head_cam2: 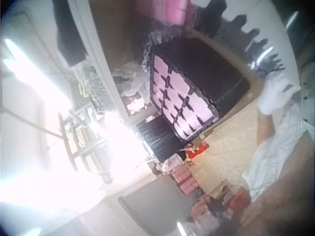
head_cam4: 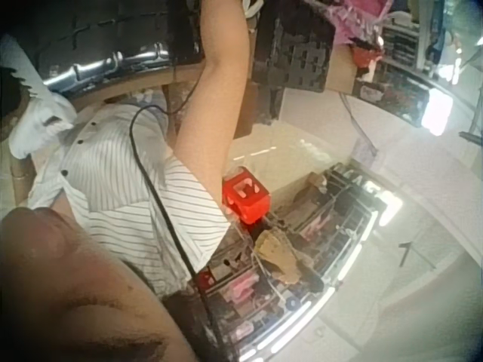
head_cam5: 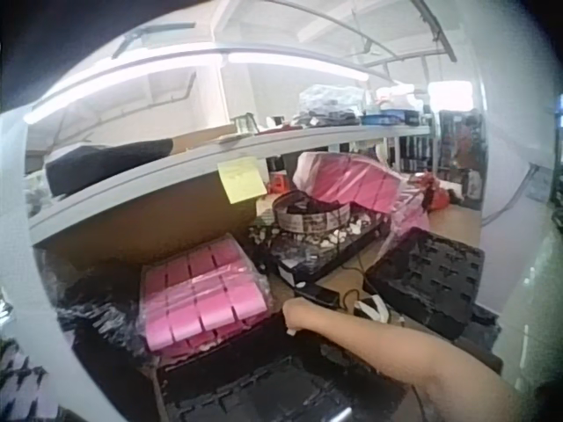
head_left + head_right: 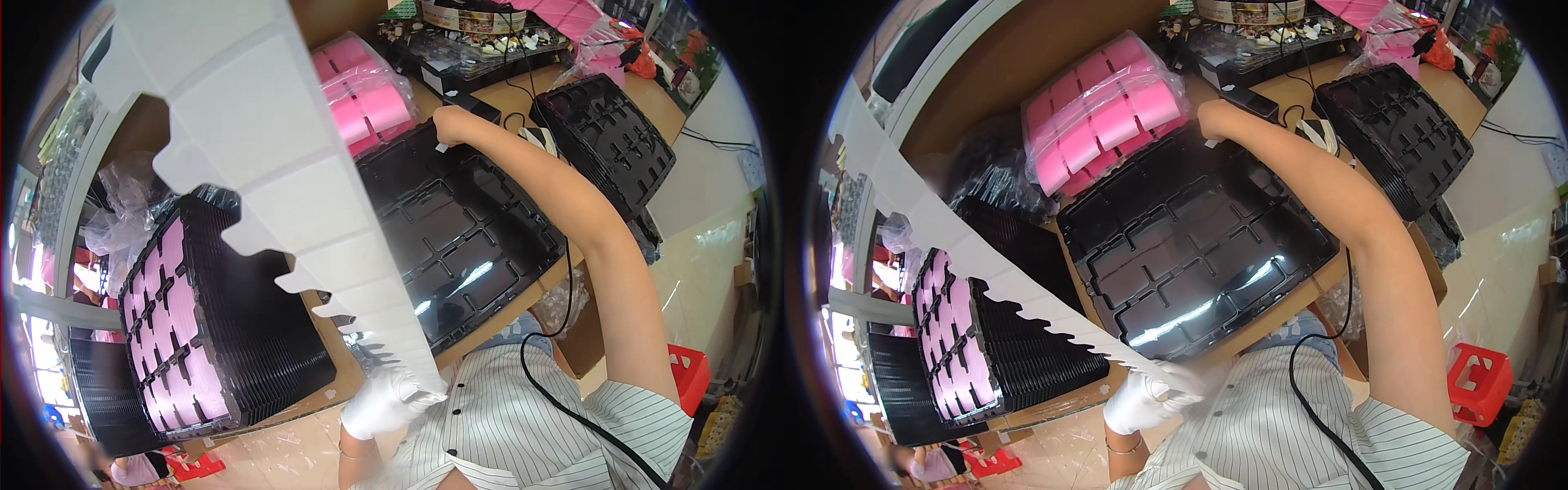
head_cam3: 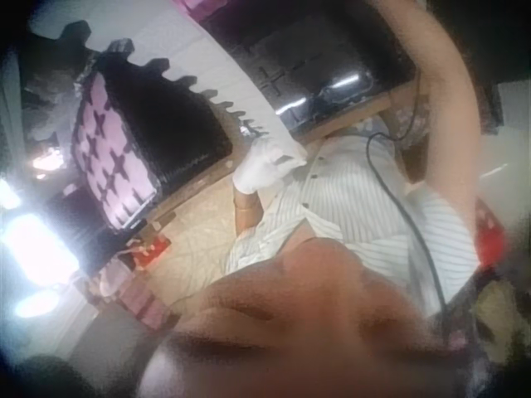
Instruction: The person assembles black plastic trays by hand, inserting pink foam squares and white divider strips into them.
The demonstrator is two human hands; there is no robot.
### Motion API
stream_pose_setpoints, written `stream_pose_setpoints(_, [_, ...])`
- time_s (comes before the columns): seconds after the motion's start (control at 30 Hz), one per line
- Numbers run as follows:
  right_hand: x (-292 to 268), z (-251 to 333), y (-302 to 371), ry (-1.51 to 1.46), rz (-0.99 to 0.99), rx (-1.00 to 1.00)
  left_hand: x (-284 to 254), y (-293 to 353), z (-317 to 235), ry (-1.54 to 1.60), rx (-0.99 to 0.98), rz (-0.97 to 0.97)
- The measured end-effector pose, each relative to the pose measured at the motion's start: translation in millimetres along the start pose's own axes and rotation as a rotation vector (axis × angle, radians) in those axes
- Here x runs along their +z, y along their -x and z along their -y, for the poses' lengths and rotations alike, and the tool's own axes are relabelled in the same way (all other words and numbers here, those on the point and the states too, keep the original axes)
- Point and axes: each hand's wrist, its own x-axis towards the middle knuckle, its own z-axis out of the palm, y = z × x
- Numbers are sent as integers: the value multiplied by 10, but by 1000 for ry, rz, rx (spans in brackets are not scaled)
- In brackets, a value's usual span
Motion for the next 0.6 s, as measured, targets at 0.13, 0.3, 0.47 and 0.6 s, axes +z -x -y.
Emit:
stream_pose_setpoints(0.13, [-7,6,124,-11,-56,-46,8,39,50,-29,3,27])
stream_pose_setpoints(0.3, [452,50,336,-49,-472,-265,-36,21,13,-50,44,-7])
stream_pose_setpoints(0.47, [380,-195,446,-620,-272,-361,-14,-57,-19,-24,54,-20])
stream_pose_setpoints(0.6, [118,-946,1211,-1492,-160,-395,-24,12,0,-26,34,-43])
